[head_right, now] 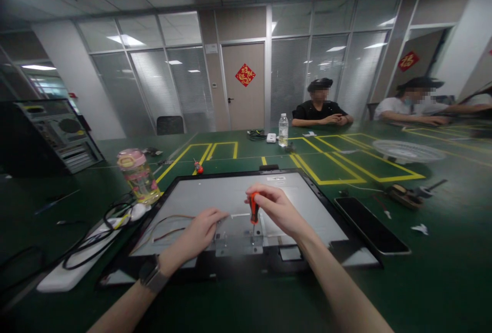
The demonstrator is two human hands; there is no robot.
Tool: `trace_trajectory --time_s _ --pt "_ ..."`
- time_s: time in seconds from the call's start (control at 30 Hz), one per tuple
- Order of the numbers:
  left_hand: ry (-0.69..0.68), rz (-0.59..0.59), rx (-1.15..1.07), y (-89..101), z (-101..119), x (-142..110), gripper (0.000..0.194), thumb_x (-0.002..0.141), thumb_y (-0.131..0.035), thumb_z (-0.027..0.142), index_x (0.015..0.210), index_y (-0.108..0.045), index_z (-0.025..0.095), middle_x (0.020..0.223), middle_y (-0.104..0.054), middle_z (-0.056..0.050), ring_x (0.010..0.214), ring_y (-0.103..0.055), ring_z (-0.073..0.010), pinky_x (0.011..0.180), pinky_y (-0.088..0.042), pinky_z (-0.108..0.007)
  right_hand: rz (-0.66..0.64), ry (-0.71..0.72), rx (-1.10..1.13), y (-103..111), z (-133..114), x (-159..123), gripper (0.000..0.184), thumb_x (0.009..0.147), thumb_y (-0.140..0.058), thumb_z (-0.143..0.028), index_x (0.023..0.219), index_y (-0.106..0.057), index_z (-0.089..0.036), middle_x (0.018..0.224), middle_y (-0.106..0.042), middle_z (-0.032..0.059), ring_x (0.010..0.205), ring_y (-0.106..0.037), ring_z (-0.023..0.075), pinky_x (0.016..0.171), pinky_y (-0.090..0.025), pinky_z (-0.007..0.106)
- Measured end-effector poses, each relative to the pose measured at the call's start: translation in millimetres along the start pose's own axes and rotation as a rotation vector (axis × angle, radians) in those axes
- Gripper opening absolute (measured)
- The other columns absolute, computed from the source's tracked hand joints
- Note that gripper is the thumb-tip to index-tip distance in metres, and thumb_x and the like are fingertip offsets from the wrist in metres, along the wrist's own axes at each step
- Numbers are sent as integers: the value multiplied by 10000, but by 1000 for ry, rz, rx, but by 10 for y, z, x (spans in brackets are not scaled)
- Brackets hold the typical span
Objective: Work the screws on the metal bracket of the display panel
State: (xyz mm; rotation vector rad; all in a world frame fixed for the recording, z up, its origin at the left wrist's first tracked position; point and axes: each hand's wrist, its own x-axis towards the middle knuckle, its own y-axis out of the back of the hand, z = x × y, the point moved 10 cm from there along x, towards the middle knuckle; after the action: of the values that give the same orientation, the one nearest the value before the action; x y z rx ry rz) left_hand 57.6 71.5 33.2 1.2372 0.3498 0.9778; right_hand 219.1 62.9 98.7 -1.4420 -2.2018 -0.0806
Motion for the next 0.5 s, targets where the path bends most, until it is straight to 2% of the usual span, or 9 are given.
trace_trajectory --time_s 0.17,0.37,0.5 --pt "7 -10 11 12 17 -2 478 840 -361 -1 1203 -601 196 1051 -607 -72 1001 -566 -198 920 -451 -313 -14 -1 -31 -37 -17 -8 180 848 -674 -362 967 -728 -238 875 -676 45 818 -629 165 679 -507 284" --pt "10 -13 14 13 17 2 481 838 -358 5 1205 -600 201 1058 -605 -71 1002 -563 -198 916 -452 -311 -31 -22 -63 -75 -19 -18 233 879 -629 -380 1044 -701 -233 990 -702 77 893 -654 193 787 -521 347" --pt "13 -16 15 8 8 -4 487 840 -361 7 1221 -590 205 1070 -604 -69 1011 -561 -197 931 -449 -322 -13 -17 -124 -54 -50 -17 207 868 -642 -364 1014 -707 -234 974 -701 70 889 -647 192 781 -523 344"
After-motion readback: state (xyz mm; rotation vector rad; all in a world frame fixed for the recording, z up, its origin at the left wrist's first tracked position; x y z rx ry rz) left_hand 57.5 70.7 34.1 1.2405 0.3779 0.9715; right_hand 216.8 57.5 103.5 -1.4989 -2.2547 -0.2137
